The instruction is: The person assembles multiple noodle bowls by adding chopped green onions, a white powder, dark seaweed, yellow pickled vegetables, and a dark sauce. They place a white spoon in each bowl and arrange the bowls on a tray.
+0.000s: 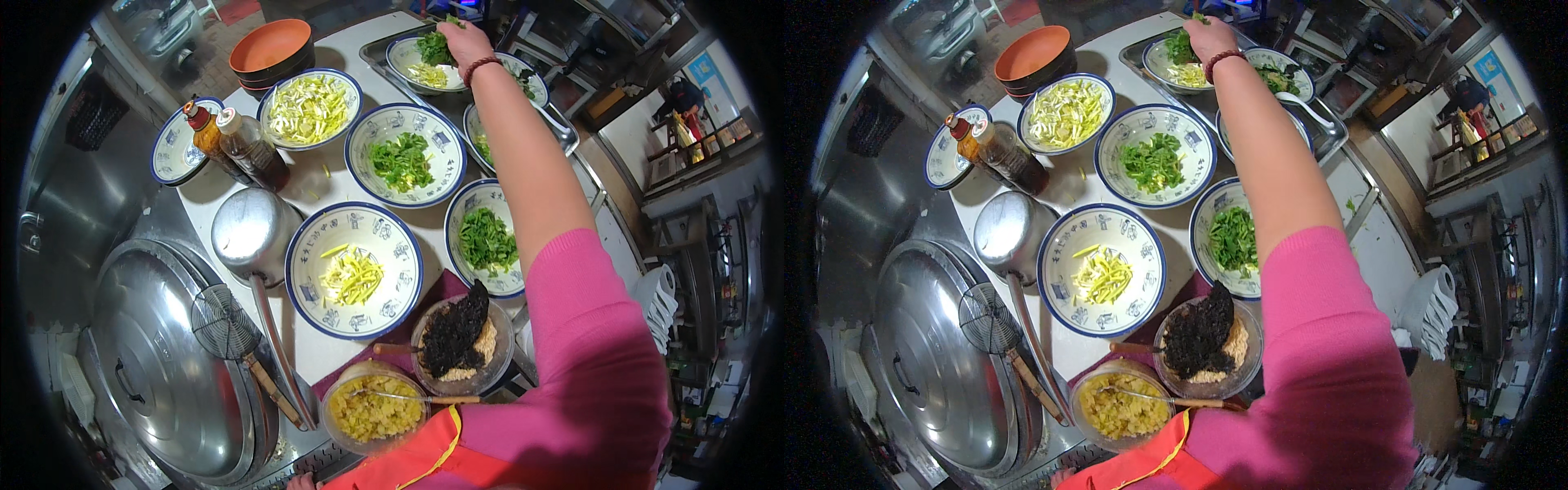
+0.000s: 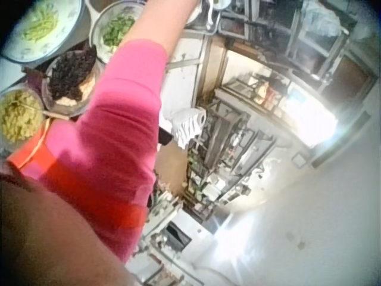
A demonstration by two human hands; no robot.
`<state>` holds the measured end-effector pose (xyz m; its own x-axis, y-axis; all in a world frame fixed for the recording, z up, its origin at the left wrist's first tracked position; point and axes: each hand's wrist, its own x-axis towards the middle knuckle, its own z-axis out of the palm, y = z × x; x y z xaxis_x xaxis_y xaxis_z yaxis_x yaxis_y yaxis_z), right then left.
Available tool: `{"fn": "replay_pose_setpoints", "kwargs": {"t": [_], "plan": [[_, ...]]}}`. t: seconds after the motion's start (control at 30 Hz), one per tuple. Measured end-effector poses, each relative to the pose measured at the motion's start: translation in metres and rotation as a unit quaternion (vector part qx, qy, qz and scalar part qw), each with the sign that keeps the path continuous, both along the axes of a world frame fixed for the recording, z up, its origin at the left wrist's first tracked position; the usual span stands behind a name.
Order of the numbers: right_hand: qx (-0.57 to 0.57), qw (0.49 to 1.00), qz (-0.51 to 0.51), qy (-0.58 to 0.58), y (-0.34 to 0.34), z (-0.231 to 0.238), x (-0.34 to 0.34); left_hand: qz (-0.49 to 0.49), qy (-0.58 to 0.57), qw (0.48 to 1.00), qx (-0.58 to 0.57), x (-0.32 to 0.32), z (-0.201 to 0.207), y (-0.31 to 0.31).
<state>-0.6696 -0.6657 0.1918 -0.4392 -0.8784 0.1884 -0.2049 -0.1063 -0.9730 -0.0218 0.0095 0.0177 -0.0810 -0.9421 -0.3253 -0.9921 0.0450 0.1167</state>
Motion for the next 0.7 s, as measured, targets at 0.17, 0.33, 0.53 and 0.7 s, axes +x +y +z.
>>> {"fn": "replay_pose_setpoints", "kwargs": {"t": [0.17,0.33,0.53,0.7], "plan": [[0.175,0.940,-0.090,0.279,-0.034,-0.057,-0.022,0.022,-0.030,0.998,0.043,-0.008,0.005,-0.005],[0.109,0.960,-0.227,0.123,-0.013,-0.044,-0.015,0.019,-0.041,0.998,0.042,-0.009,0.006,-0.004],[-0.048,0.983,0.034,-0.174,0.059,0.006,0.042,0.006,-0.008,1.000,-0.014,-0.003,0.002,0.001],[-0.026,0.939,0.321,-0.120,0.162,0.022,0.128,-0.003,0.057,0.993,-0.105,0.015,-0.009,0.002]]}}
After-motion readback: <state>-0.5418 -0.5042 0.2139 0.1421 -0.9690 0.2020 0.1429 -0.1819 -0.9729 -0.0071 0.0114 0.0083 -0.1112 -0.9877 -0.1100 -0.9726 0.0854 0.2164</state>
